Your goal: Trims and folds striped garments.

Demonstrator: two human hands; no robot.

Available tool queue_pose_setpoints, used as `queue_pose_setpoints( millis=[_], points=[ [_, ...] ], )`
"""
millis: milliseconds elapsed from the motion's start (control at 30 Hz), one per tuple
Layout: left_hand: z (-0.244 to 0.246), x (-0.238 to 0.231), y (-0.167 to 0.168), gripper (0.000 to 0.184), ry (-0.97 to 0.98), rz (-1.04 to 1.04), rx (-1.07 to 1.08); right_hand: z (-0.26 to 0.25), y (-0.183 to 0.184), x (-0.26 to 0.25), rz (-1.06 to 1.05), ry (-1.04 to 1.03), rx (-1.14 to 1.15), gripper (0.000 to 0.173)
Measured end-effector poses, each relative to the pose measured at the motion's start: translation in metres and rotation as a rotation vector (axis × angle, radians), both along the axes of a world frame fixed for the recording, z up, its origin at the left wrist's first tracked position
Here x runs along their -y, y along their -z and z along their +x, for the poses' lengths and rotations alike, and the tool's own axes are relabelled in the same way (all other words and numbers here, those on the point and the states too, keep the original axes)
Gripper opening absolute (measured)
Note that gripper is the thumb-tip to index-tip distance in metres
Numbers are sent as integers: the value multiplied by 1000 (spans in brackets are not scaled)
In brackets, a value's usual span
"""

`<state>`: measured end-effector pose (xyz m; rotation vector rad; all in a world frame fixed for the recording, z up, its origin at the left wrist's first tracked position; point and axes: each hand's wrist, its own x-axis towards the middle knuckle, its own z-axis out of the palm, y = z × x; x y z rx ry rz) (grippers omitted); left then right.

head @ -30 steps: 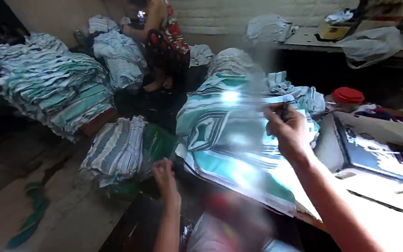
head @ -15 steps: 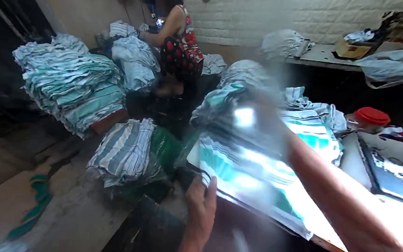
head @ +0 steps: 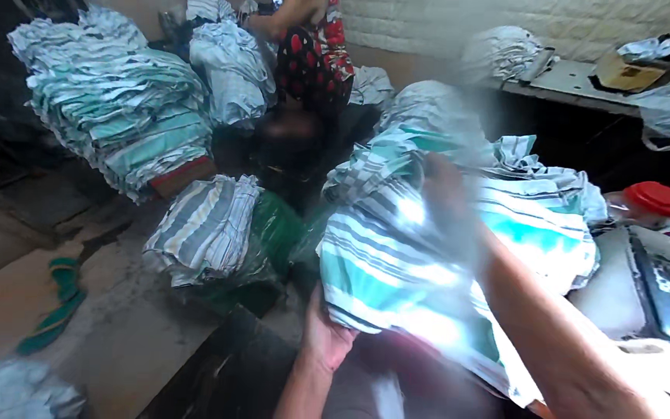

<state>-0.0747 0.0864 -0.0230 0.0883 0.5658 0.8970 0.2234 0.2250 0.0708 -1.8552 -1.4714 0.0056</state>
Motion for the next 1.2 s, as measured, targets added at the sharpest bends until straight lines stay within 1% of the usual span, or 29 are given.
queue_pose_setpoints(
  millis=[33,67,100,133,200,233,300,333,367,433,500,533,600,633,667,733,767,800,833,867,900,933,967,1000,1033,1067,1100,1167,1200],
  points=[
    [1,1,-1,54,33,23,-21,0,-1,-1,3,7,9,28],
    [0,2,-5,43,15,61,-60,-1,-1,-1,14,2,3,28],
    [-2,1,-11,31,-59,129,-140,0,0,-1,28,-7,-12,29],
    [-5,-2,-16,25,-188,223,-257,2,-1,-1,29,-23,-37,30],
    [-20,-18,-13,18,-480,477,-565,6,-6,2,-17,-85,-77,31],
    [-31,-25,-7,15,-584,585,-711,7,-12,5,-55,-124,-94,30],
    [-47,-32,4,15,-645,710,-906,5,-23,11,-122,-196,-146,25],
    [-50,-31,7,14,-635,744,-957,3,-29,16,-144,-221,-199,24],
    [-51,-29,9,14,-622,766,-979,-1,-35,23,-158,-243,-277,27],
    [-49,-25,7,10,-605,723,-924,0,-41,32,-121,-251,-392,44],
    [-47,-24,2,6,-567,619,-803,3,-45,40,9,-183,-415,56],
    [-46,-24,0,4,-554,586,-753,3,-46,45,112,-142,-393,56],
    [-42,-24,-5,2,-532,563,-694,-2,-44,57,357,-105,-324,46],
    [-39,-24,-9,4,-509,555,-676,-12,-41,67,433,-132,-302,39],
    [-36,-23,-12,6,-483,551,-659,-31,-38,81,447,-187,-295,32],
    [-30,-23,-19,8,-430,551,-624,-80,-23,113,313,-327,-318,20],
    [-27,-23,-23,8,-401,555,-599,-105,-12,128,197,-397,-331,22],
    [-24,-24,-27,7,-374,561,-576,-129,0,137,74,-442,-349,33],
    [-23,-24,-31,7,-352,571,-549,-146,17,141,-20,-481,-310,44],
    [-21,-24,-33,7,-335,584,-522,-156,36,144,-50,-500,-244,48],
    [-21,-25,-34,7,-324,599,-500,-161,53,145,-29,-499,-180,41],
    [-21,-25,-34,8,-317,618,-492,-164,63,146,7,-479,-148,30],
    [-23,-26,-33,8,-317,641,-501,-164,66,146,45,-450,-150,22],
    [-25,-27,-32,9,-323,673,-534,-162,63,147,86,-418,-178,20],
    [-28,-27,-30,9,-339,719,-602,-158,56,148,143,-394,-217,19],
    [-32,-27,-27,10,-366,790,-723,-152,48,152,213,-367,-236,18],
    [-38,-27,-24,12,-404,889,-903,-143,39,159,297,-330,-213,17],
    [-50,-24,-15,13,-514,1110,-1273,-115,24,178,433,-249,-21,17],
    [-55,-23,-10,13,-567,1209,-1396,-99,20,186,463,-202,99,19]
  ],
)
